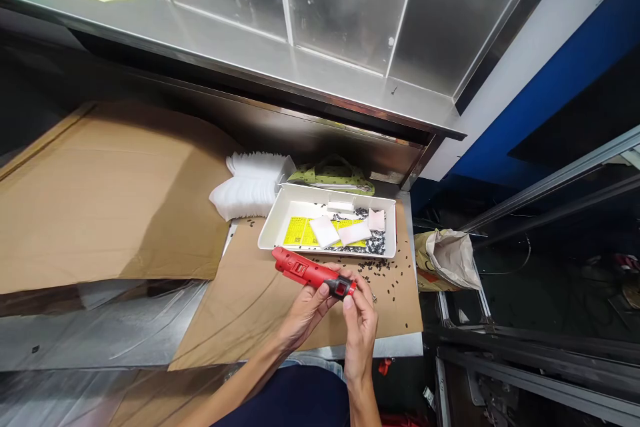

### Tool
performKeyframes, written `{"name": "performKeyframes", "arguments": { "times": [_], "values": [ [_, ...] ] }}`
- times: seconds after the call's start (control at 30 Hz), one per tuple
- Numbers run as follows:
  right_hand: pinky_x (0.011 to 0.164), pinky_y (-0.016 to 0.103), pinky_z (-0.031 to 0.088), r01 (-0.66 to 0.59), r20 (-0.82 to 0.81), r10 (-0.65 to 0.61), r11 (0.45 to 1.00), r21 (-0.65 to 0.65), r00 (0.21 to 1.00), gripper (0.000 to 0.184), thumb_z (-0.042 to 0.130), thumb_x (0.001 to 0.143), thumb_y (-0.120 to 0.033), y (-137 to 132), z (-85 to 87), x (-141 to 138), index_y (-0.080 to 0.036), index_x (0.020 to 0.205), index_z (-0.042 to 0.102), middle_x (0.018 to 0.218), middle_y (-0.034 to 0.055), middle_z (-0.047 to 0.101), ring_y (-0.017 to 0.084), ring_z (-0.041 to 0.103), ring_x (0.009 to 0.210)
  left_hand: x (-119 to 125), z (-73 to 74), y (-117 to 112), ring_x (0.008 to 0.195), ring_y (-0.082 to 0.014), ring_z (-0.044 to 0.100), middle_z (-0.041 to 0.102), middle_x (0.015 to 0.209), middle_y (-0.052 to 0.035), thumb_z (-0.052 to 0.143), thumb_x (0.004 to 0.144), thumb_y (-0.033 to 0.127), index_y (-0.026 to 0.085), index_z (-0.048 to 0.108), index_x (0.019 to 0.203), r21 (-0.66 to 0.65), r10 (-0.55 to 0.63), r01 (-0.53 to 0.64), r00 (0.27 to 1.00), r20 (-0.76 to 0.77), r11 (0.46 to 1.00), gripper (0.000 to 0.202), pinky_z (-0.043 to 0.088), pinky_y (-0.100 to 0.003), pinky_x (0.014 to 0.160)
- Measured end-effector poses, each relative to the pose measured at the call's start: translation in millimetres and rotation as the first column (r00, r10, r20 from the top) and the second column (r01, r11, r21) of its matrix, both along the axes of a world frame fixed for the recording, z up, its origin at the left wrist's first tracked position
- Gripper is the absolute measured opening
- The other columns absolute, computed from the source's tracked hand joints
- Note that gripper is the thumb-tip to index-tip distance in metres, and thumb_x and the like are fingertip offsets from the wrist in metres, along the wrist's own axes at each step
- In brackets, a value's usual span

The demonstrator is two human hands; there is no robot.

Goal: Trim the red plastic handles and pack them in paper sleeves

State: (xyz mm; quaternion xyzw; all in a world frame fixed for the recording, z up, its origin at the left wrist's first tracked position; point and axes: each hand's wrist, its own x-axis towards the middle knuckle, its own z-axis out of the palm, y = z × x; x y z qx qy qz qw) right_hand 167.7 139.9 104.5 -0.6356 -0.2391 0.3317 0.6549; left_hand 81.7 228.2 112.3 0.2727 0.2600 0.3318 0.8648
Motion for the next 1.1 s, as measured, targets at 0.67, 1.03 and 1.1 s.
{"name": "performKeyframes", "arguments": {
  "times": [0.67, 1.03, 1.1],
  "values": [
    [0.116, 0.043, 0.041, 0.101, -0.17, -0.091, 0.994, 0.052, 0.981, 0.038, 0.079, 0.08, -0.053, 3.6, -14.3, -6.8, -0.019, 0.098, 0.077, 0.132, 0.0102, 0.069, 0.028, 0.058, 0.129, 0.7, -4.8, -9.6, 0.123, -0.0316, 0.066, 0.073, 0.122, -0.0118, 0.087, 0.07, 0.059, 0.023, 0.063, 0.132, 0.036, -0.042, 0.043, 0.999, -0.015, 0.998, 0.076, 0.047, -0.05, 0.114],
    [0.115, 0.042, 0.041, 0.141, -0.102, -0.127, 0.978, 0.153, 0.987, 0.048, 0.052, 0.096, -0.063, -1.3, -9.0, -11.2, -0.022, 0.106, 0.075, 0.139, 0.0095, 0.065, 0.026, 0.056, 0.135, -1.6, -6.0, -4.4, 0.123, -0.0319, 0.065, 0.074, 0.12, -0.0116, 0.085, 0.073, 0.06, 0.023, 0.066, 0.126, -0.007, -0.05, 0.051, 0.998, 0.039, 0.999, 0.067, 0.047, -0.048, 0.112],
    [0.115, 0.042, 0.042, 0.195, -0.075, -0.186, 0.968, 0.155, 0.98, 0.048, 0.046, 0.099, -0.062, -4.0, -14.5, -0.5, -0.023, 0.114, 0.071, 0.143, 0.0091, 0.062, 0.025, 0.054, 0.137, -6.0, -8.0, 2.3, 0.126, -0.0309, 0.063, 0.071, 0.127, -0.0114, 0.081, 0.078, 0.058, 0.023, 0.069, 0.122, 0.029, -0.022, 0.021, 0.999, 0.023, 0.999, 0.057, 0.044, -0.047, 0.114]
  ]
}}
